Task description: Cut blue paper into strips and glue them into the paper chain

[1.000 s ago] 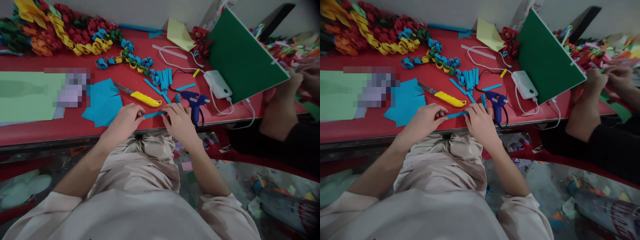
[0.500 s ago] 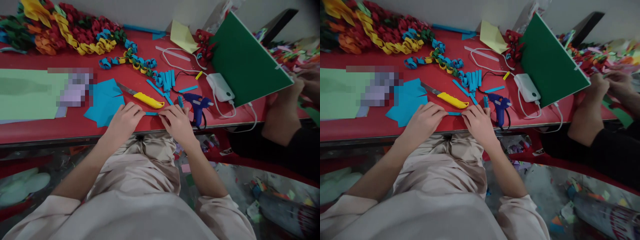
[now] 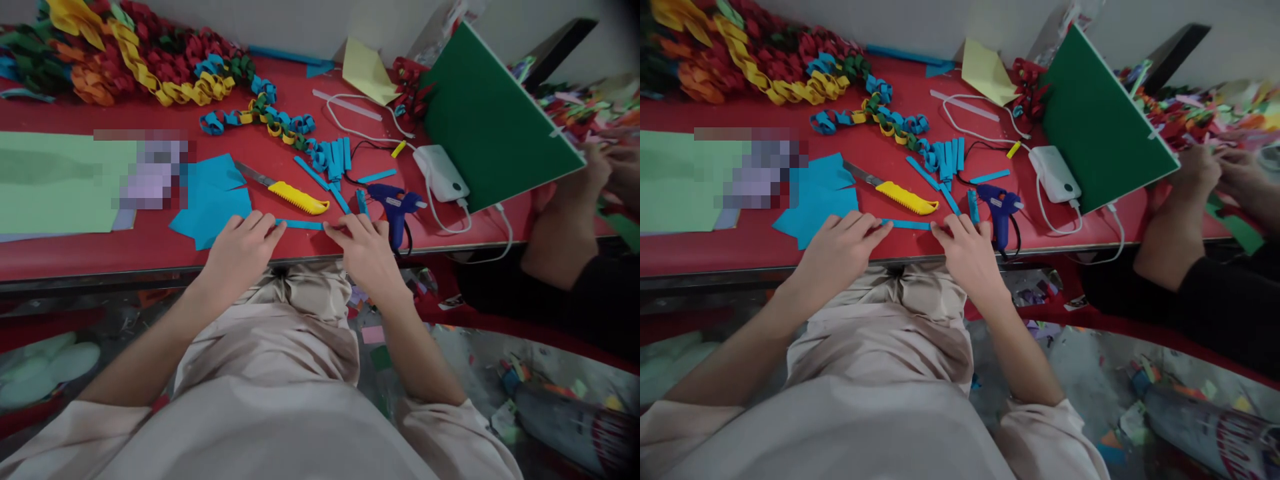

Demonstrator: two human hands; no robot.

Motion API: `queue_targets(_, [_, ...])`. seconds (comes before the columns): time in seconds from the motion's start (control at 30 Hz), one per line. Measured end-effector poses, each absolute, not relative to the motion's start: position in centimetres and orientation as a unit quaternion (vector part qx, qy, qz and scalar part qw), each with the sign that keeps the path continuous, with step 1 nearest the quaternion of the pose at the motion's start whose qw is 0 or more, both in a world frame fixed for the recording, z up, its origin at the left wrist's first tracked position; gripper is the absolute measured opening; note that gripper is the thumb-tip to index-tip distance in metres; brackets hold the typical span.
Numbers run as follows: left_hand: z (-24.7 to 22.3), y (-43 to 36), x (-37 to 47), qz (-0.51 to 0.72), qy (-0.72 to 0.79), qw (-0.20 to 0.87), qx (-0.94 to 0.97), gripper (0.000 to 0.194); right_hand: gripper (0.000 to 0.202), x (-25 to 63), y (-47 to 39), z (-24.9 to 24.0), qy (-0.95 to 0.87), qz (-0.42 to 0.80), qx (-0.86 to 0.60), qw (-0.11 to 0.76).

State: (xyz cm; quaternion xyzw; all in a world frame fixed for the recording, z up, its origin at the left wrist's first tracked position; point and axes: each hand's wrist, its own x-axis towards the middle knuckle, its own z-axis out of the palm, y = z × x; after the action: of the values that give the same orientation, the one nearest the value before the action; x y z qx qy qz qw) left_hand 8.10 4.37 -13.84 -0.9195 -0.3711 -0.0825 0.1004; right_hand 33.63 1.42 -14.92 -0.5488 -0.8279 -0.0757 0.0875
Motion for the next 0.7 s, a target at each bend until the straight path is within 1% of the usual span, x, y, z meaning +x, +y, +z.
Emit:
queue_targets(0.1, [-14.0, 4.2, 7.8, -0.082, -0.381, 0.115, -0.914, 0.041, 0.046, 33.6, 0.7, -14.8, -0.825, -0.077, -0.555, 0.077])
queue_targets(0.17, [-13.9, 4.5, 7.7, -0.096, -0.385, 0.099, -0.913, 0.037, 0.045, 33.2, 0.6, -14.7, -0.819, -0.076, -0.562, 0.084])
queue_targets(0.23, [-13.7, 5.2, 7.8, -0.125, -0.391, 0.058, -0.91, 0.029, 0.041, 32.8, 0.7, -14.5, -0.813, -0.068, -0.569, 0.108])
queue_targets(0.3, [-13.4, 6.2, 8.0, -0.149, -0.404, 0.005, -0.903, 0.019, 0.031, 32.4, 1.3, -14.4, -0.804, -0.05, -0.576, 0.14])
queue_targets(0.33, [-13.4, 6.7, 8.1, -0.156, -0.41, -0.023, -0.898, 0.017, 0.026, 32.2, 1.6, -14.3, -0.799, -0.036, -0.579, 0.156])
queue_targets(0.47, [-13.2, 8.3, 8.6, -0.169, -0.42, -0.117, -0.884, 0.025, 0.011, 31.8, 3.0, -14.5, -0.78, 0.047, -0.585, 0.217])
queue_targets(0.53, [-13.3, 8.5, 8.6, -0.175, -0.407, -0.14, -0.886, 0.017, 0.013, 31.7, 3.3, -14.6, -0.772, 0.078, -0.583, 0.239])
queue_targets(0.6, [-13.5, 8.4, 8.4, -0.181, -0.392, -0.147, -0.89, 0.012, 0.02, 31.7, 3.4, -14.8, -0.775, 0.09, -0.575, 0.247])
queue_targets(0.67, [-13.8, 8.1, 8.3, -0.189, -0.388, -0.152, -0.889, 0.013, 0.021, 31.7, 3.3, -15.1, -0.783, 0.093, -0.56, 0.254])
queue_targets(0.7, [-13.9, 8.0, 8.2, -0.192, -0.389, -0.153, -0.888, 0.017, 0.018, 31.7, 3.3, -15.2, -0.786, 0.093, -0.554, 0.258])
